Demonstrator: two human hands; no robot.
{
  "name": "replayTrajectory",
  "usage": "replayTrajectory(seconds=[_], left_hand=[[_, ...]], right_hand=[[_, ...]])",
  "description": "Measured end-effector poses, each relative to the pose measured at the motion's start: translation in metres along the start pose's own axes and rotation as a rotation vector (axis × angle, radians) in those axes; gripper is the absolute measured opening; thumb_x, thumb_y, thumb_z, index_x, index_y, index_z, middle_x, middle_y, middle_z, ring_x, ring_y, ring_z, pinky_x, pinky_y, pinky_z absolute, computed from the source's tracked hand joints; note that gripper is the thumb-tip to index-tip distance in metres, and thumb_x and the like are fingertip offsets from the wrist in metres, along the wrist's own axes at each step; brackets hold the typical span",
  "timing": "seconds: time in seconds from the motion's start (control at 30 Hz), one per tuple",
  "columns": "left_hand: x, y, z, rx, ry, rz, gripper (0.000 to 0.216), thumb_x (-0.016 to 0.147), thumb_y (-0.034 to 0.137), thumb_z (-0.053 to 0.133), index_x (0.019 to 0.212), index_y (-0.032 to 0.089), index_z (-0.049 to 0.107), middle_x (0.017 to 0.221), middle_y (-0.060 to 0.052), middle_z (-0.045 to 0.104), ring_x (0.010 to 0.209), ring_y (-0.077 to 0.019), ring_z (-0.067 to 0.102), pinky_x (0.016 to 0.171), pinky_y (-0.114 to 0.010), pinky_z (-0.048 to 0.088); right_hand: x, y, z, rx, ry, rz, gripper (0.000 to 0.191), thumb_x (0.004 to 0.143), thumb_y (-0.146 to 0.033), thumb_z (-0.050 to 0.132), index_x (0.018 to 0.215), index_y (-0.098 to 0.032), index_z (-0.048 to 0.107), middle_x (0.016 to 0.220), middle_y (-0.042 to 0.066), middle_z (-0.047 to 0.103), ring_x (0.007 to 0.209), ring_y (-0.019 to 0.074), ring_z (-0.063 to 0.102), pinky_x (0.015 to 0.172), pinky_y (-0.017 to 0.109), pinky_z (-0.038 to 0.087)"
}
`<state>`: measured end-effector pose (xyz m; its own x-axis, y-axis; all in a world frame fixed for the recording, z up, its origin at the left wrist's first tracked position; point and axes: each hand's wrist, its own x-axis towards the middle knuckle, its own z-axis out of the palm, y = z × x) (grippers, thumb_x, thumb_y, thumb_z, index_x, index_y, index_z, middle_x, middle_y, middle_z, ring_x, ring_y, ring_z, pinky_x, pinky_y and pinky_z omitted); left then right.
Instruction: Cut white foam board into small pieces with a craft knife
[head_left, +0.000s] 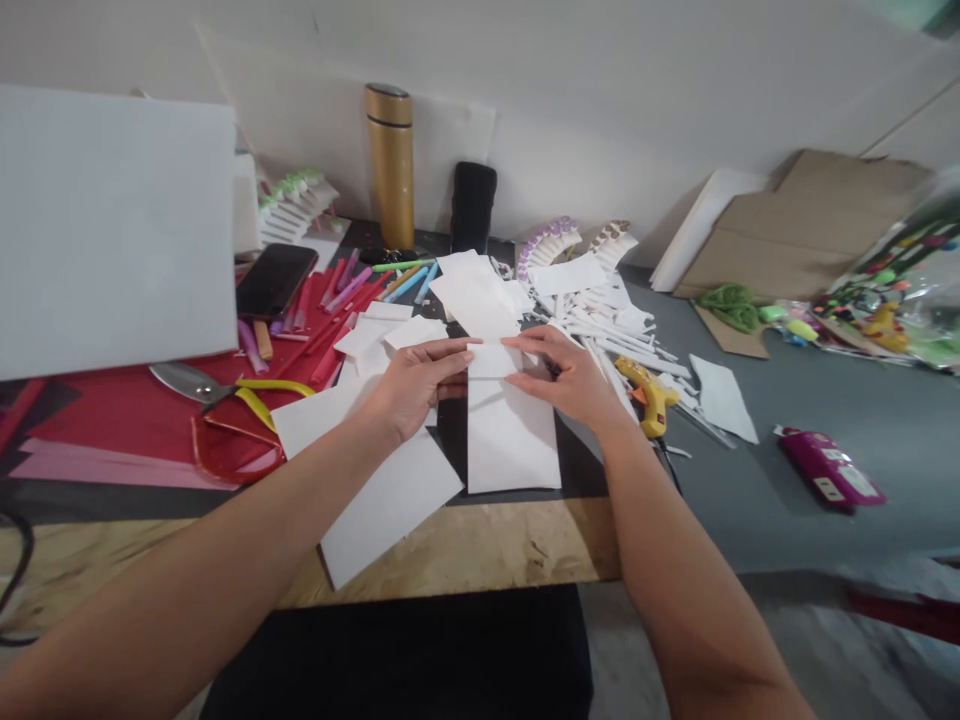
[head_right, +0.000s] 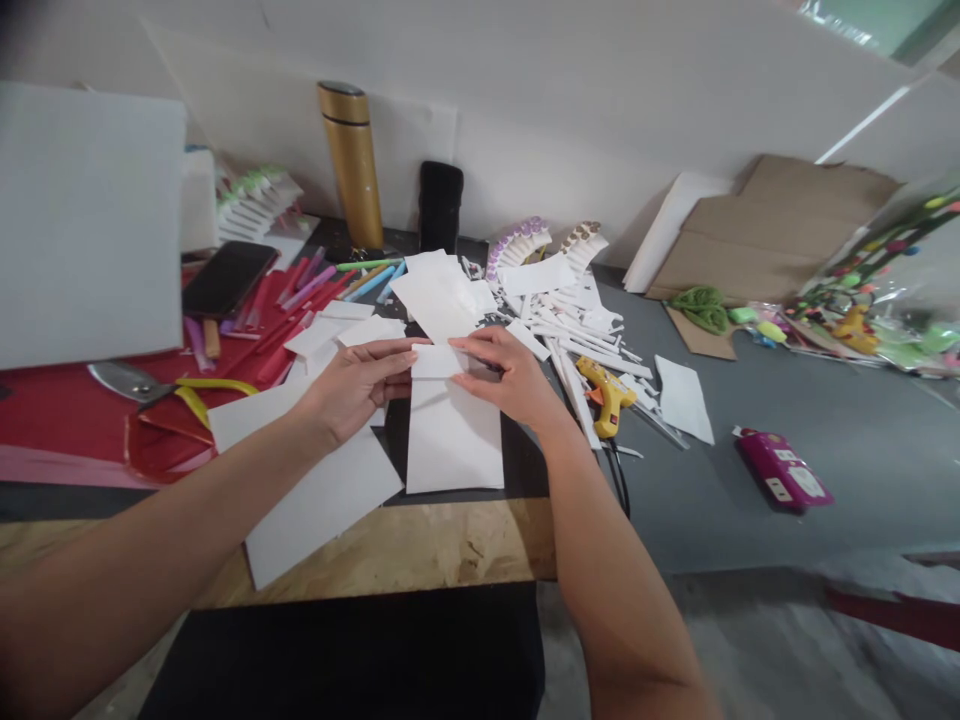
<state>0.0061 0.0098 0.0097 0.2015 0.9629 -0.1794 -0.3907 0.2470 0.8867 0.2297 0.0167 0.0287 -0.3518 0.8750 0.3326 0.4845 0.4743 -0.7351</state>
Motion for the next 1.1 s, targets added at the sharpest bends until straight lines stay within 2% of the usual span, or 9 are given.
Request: replayTrajectory(seconds=[0.1,0.17,0.27,0.37,0.5,0.63,0.73,1.0,1.1], left_hand=[[0.001,-0.001,0.000,-0.007,0.037,0.001,0.028,0.076,0.020,0.081,0.103,0.014,0.079,0.085,-0.008,0.078,0.076,-0.0168,0.073,0.073,-0.029,0.061],[0.001,-0.001,0.000,-0.001,0.045,-0.005,0.028,0.076,0.020,0.080,0.104,0.014,0.079,0.085,-0.008,0.078,0.075,-0.0171,0.073,0.074,-0.030,0.062],[0.000,-0.002,0.000,0.011,0.034,0.009,0.030,0.076,0.022,0.081,0.105,0.014,0.079,0.086,-0.009,0.078,0.077,-0.0173,0.074,0.075,-0.029,0.062],[-0.001,-0.004,0.000,0.039,-0.013,0.017,0.034,0.076,0.024,0.083,0.107,0.014,0.078,0.089,-0.009,0.078,0.079,-0.0170,0.074,0.076,-0.029,0.063],[-0.003,-0.002,0.000,0.021,-0.039,-0.001,0.031,0.078,0.021,0.081,0.107,0.014,0.079,0.091,-0.008,0.079,0.080,-0.0165,0.074,0.077,-0.028,0.064],[-0.004,0.001,0.001,-0.064,-0.137,-0.048,0.025,0.081,0.016,0.077,0.106,0.017,0.080,0.092,-0.007,0.079,0.084,-0.0168,0.075,0.080,-0.028,0.065],[-0.004,0.001,0.001,-0.098,-0.179,-0.089,0.028,0.078,0.012,0.079,0.106,0.018,0.080,0.094,-0.006,0.080,0.085,-0.0167,0.075,0.081,-0.029,0.065],[0.001,-0.003,-0.002,-0.126,-0.141,-0.123,0.026,0.076,0.006,0.079,0.099,0.017,0.081,0.097,-0.007,0.080,0.089,-0.0162,0.075,0.081,-0.024,0.065],[0.001,-0.003,-0.002,-0.124,-0.163,-0.123,0.025,0.077,0.009,0.079,0.101,0.018,0.081,0.096,-0.007,0.080,0.088,-0.0164,0.076,0.081,-0.025,0.065]], right_hand=[[0.002,0.004,-0.002,0.091,0.099,0.133,0.058,0.072,-0.039,0.082,0.127,-0.028,0.069,0.118,0.005,0.064,0.096,0.0202,0.060,0.082,0.035,0.050],[0.004,0.007,-0.002,0.224,0.153,0.283,0.063,0.069,-0.044,0.084,0.127,-0.025,0.068,0.103,0.003,0.067,0.081,0.0174,0.059,0.072,0.033,0.050],[0.005,0.008,0.001,0.407,0.157,0.479,0.055,0.064,-0.047,0.087,0.109,-0.019,0.073,0.080,0.000,0.066,0.067,0.0153,0.058,0.060,0.029,0.045],[0.005,0.004,0.005,0.497,0.103,0.577,0.049,0.055,-0.045,0.092,0.090,-0.018,0.072,0.075,0.001,0.069,0.065,0.0166,0.062,0.059,0.029,0.047],[0.004,0.003,0.005,0.569,0.108,0.582,0.046,0.051,-0.042,0.094,0.082,-0.018,0.070,0.070,0.000,0.069,0.063,0.0164,0.063,0.059,0.029,0.048],[0.002,0.007,-0.001,0.707,0.067,0.556,0.041,0.054,-0.036,0.095,0.083,-0.020,0.070,0.072,-0.001,0.070,0.063,0.0153,0.063,0.061,0.029,0.050],[0.001,0.008,-0.004,0.729,0.038,0.535,0.039,0.056,-0.034,0.094,0.083,-0.021,0.070,0.072,-0.002,0.070,0.063,0.0148,0.063,0.062,0.028,0.050],[0.001,0.005,0.001,0.723,0.032,0.517,0.039,0.058,-0.036,0.093,0.084,-0.020,0.068,0.070,-0.003,0.067,0.062,0.0140,0.061,0.059,0.028,0.047],[0.001,0.005,0.000,0.683,0.050,0.508,0.040,0.058,-0.037,0.093,0.084,-0.020,0.067,0.070,-0.003,0.066,0.060,0.0134,0.059,0.057,0.027,0.046]])
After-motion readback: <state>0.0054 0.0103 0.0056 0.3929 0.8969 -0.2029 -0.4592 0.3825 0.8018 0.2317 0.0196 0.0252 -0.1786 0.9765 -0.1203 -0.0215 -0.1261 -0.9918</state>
